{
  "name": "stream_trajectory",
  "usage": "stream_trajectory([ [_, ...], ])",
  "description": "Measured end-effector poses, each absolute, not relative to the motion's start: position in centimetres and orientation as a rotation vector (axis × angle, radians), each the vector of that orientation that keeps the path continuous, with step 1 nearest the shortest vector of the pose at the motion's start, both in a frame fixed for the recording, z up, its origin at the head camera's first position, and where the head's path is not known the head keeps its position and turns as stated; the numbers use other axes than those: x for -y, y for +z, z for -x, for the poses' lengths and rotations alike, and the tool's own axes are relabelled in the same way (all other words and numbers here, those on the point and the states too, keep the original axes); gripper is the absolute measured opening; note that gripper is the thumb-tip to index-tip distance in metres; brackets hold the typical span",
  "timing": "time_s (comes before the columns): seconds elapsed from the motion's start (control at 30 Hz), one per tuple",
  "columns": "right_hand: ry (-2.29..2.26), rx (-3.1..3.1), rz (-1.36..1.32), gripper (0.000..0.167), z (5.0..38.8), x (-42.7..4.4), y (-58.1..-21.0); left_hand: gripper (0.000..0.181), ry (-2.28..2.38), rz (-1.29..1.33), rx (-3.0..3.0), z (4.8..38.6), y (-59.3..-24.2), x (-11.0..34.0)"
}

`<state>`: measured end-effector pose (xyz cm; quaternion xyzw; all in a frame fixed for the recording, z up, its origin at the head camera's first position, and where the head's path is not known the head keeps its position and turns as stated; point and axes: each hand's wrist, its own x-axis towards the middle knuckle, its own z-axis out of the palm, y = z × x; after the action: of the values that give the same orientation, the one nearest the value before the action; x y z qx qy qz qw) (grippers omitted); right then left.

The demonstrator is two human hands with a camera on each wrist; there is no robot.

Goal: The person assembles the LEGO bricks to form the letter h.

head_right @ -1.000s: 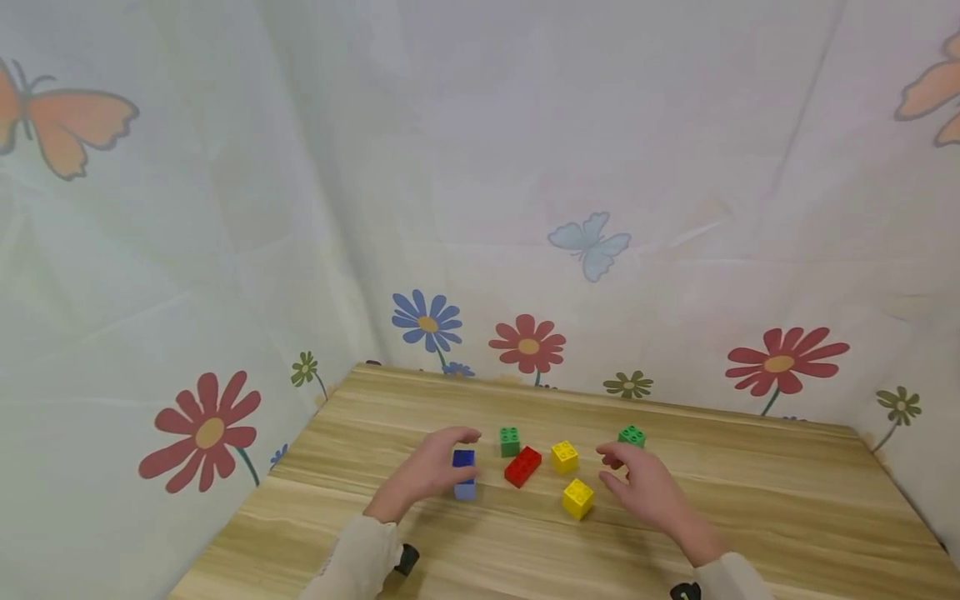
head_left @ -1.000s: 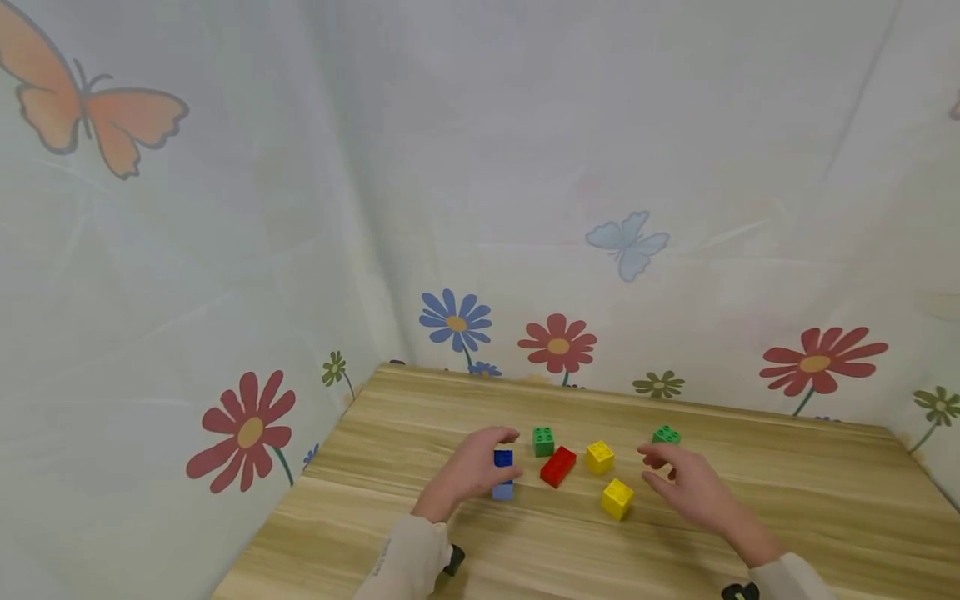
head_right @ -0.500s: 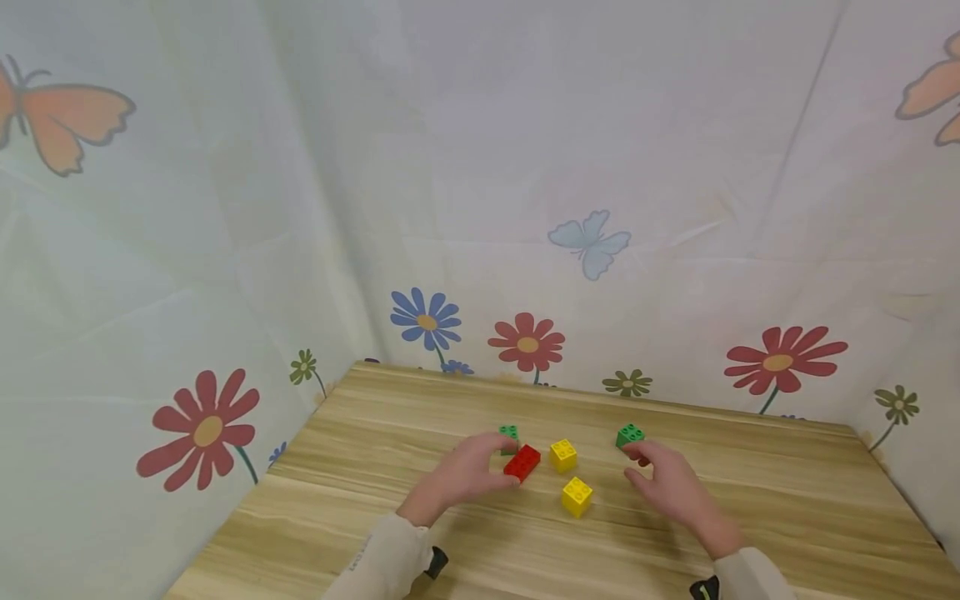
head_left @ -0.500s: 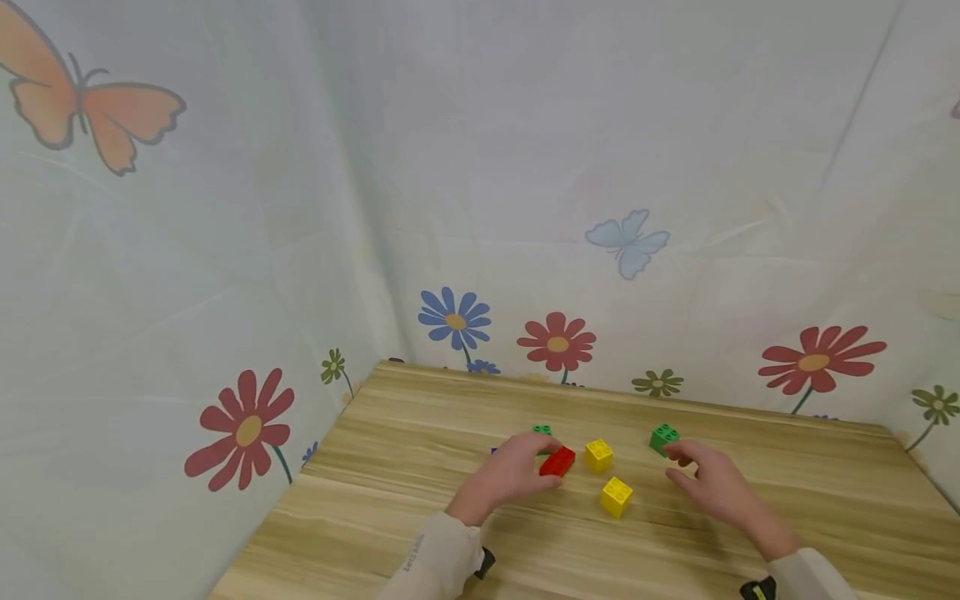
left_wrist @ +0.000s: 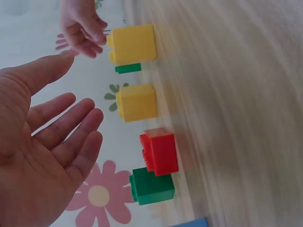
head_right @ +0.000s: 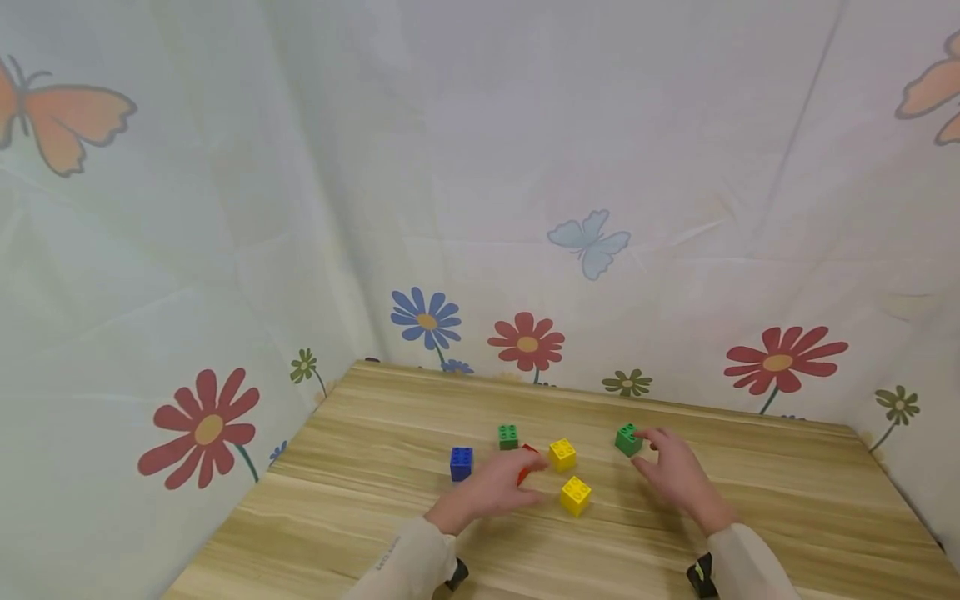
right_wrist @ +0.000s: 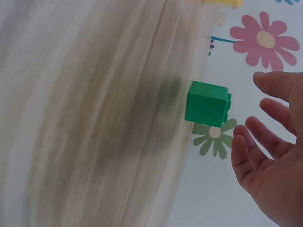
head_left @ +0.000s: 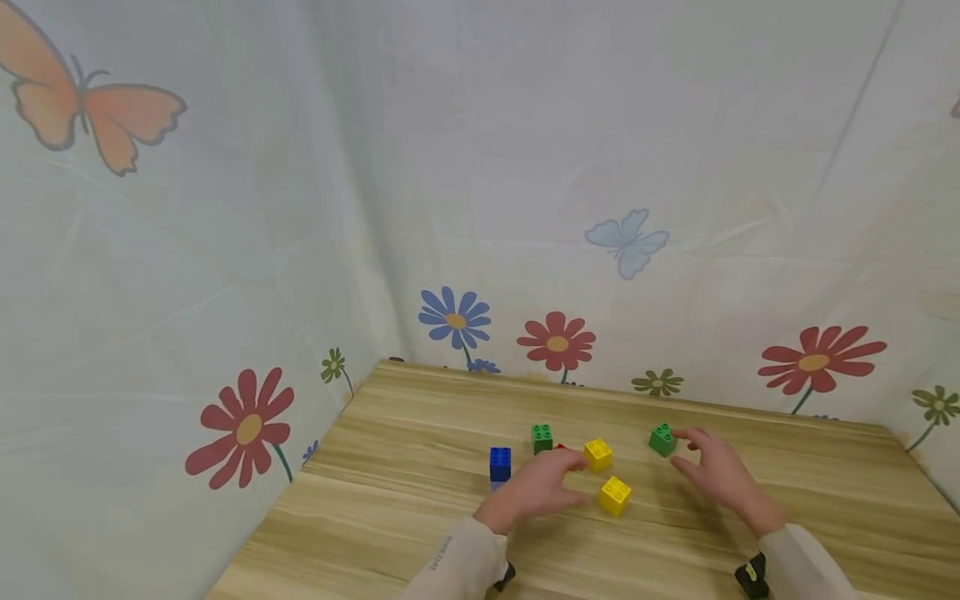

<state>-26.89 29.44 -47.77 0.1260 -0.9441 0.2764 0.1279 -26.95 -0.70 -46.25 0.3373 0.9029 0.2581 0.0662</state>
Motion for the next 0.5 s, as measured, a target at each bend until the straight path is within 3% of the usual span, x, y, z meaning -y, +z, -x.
stream_trajectory([
  [0.5,0.806,2.829,-0.328,0.054,29.8,-29.3,-48.5,0.049,0.742,-0.961,-2.619,27.1,-47.7,-1.9],
])
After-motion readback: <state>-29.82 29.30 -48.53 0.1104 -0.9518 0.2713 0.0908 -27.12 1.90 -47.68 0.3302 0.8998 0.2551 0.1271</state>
